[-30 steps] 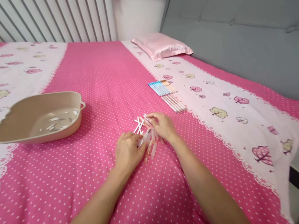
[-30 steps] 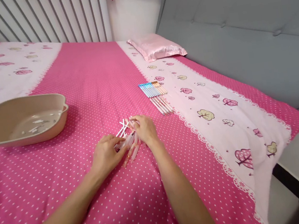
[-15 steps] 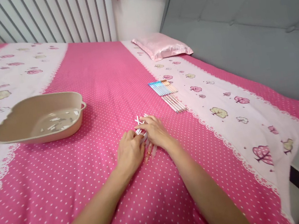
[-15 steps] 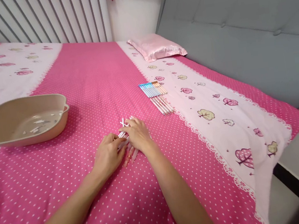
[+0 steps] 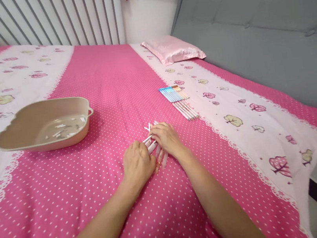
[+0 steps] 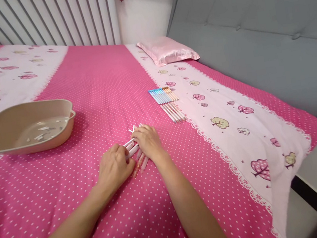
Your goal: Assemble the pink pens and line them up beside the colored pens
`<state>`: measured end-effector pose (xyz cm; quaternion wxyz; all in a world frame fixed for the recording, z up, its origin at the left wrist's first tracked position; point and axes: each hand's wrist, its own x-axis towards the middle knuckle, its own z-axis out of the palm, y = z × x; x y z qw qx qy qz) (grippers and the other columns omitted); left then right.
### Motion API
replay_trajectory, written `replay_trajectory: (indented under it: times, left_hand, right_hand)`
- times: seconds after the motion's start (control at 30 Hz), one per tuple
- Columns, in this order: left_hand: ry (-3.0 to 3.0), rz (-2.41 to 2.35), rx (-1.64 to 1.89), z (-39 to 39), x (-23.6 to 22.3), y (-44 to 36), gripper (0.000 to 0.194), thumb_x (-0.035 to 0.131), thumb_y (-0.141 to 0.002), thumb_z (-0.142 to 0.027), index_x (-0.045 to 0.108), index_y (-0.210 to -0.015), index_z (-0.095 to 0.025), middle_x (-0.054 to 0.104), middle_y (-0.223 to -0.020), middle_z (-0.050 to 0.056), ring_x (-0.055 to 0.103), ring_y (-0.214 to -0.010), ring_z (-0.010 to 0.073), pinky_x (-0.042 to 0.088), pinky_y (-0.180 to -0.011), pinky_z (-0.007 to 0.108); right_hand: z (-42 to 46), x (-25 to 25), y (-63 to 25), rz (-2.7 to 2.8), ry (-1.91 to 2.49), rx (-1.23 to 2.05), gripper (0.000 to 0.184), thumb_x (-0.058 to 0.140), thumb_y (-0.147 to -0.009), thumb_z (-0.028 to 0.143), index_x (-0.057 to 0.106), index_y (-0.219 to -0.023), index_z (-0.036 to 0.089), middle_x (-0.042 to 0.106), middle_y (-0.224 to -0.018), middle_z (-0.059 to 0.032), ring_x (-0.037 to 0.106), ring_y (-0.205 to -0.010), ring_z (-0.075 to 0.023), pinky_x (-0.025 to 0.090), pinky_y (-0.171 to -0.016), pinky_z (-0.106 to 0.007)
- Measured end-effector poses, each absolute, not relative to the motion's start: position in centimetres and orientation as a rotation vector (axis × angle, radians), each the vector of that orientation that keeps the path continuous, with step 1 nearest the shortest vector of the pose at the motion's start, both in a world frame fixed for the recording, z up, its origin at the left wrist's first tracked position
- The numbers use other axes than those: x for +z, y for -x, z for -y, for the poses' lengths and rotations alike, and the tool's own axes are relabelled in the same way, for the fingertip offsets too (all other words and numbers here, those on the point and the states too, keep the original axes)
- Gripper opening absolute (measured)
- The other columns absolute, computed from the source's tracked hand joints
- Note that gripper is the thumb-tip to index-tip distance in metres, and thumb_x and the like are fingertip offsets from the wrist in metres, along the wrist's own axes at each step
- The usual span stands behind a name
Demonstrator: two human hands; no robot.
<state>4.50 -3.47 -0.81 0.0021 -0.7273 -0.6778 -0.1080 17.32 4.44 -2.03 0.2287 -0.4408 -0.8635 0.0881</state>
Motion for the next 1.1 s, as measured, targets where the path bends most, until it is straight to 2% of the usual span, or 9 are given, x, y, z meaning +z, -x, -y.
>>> replay_trajectory:
  times: [0.4,0.63,0.73,0.8,0.87,0.93,1.03,1.1]
  left_hand:
    - [2.062,2.345,-0.499,3.3,0.2,-4.1,0.021,0.044,-0.080,-0.028,0.055,-0.096,-0.019,0.067,-0.077,0.007,0.063,-0.070,0.0258,0.038,-0.060,0.030]
    - [2.087,2.417,-1.026,2.8,-0.5,-3.8,0.024,0.046,-0.081,-0.027,0.053,-0.102,-0.019,0.069,-0.090,0.006,0.064,-0.077,0.0223,0.041,-0.063,0.030]
    - [2.102,2.368,-1.315,2.6,-0.7,-3.6,0.035,0.045,-0.083,-0.025,0.048,-0.117,-0.017,0.069,-0.094,0.007,0.064,-0.078,0.0213,0.043,-0.064,0.030]
    - [2.101,2.334,-1.473,2.5,-0.9,-3.5,0.040,0.043,-0.086,-0.025,0.046,-0.125,-0.016,0.069,-0.093,0.008,0.063,-0.076,0.0199,0.044,-0.063,0.030]
    - [2.072,2.321,-1.631,2.3,-1.2,-3.4,0.039,0.042,-0.088,-0.028,0.048,-0.124,-0.016,0.069,-0.093,0.008,0.063,-0.075,0.0188,0.046,-0.064,0.030]
    - [2.036,2.317,-1.791,2.1,-1.4,-3.2,0.034,0.041,-0.089,-0.029,0.052,-0.118,-0.015,0.068,-0.096,0.009,0.064,-0.081,0.0192,0.048,-0.068,0.030]
    - [2.012,2.297,-1.956,1.9,-1.8,-3.1,0.026,0.040,-0.090,-0.027,0.053,-0.108,-0.016,0.067,-0.102,0.010,0.064,-0.093,0.0207,0.050,-0.075,0.033]
    - [2.011,2.283,-1.987,1.8,-1.8,-3.1,0.022,0.041,-0.090,-0.027,0.052,-0.105,-0.016,0.066,-0.104,0.011,0.063,-0.097,0.0214,0.050,-0.078,0.035]
  right_hand:
    - [-5.1,-0.5,-19.3,2.098,1.357,0.262,0.022,0.050,-0.087,0.017,0.070,-0.095,0.022,0.071,-0.096,-0.0036,0.060,-0.093,-0.0208,0.040,-0.087,-0.033]
    - [-5.5,0.1,-20.4,1.915,1.308,0.322,0.029,0.045,-0.084,0.014,0.069,-0.100,0.018,0.070,-0.102,-0.0067,0.062,-0.097,-0.0215,0.044,-0.088,-0.034]
    - [-5.4,0.5,-20.7,1.828,1.289,0.418,0.031,0.044,-0.084,0.015,0.066,-0.106,0.016,0.071,-0.094,-0.0080,0.064,-0.089,-0.0208,0.046,-0.083,-0.034]
    - [-5.3,0.8,-20.7,1.760,1.258,0.511,0.035,0.044,-0.084,0.016,0.061,-0.114,0.018,0.071,-0.085,-0.0054,0.064,-0.077,-0.0178,0.047,-0.077,-0.033]
    - [-5.2,1.2,-20.6,1.685,1.192,0.648,0.038,0.046,-0.083,0.017,0.057,-0.120,0.020,0.070,-0.078,-0.0016,0.061,-0.065,-0.0140,0.048,-0.070,-0.030]
    - [-4.9,1.9,-20.4,1.599,1.108,0.807,0.033,0.049,-0.082,0.018,0.060,-0.113,0.020,0.069,-0.075,0.0002,0.059,-0.058,-0.0112,0.048,-0.065,-0.028]
    - [-4.2,3.1,-20.0,1.499,0.988,0.975,0.018,0.055,-0.082,0.022,0.066,-0.094,0.017,0.070,-0.077,-0.0015,0.062,-0.064,-0.0105,0.051,-0.069,-0.028]
    - [-3.7,3.9,-19.8,1.486,0.918,1.056,0.019,0.061,-0.080,0.026,0.066,-0.095,0.016,0.071,-0.085,-0.0041,0.066,-0.076,-0.0125,0.052,-0.079,-0.032]
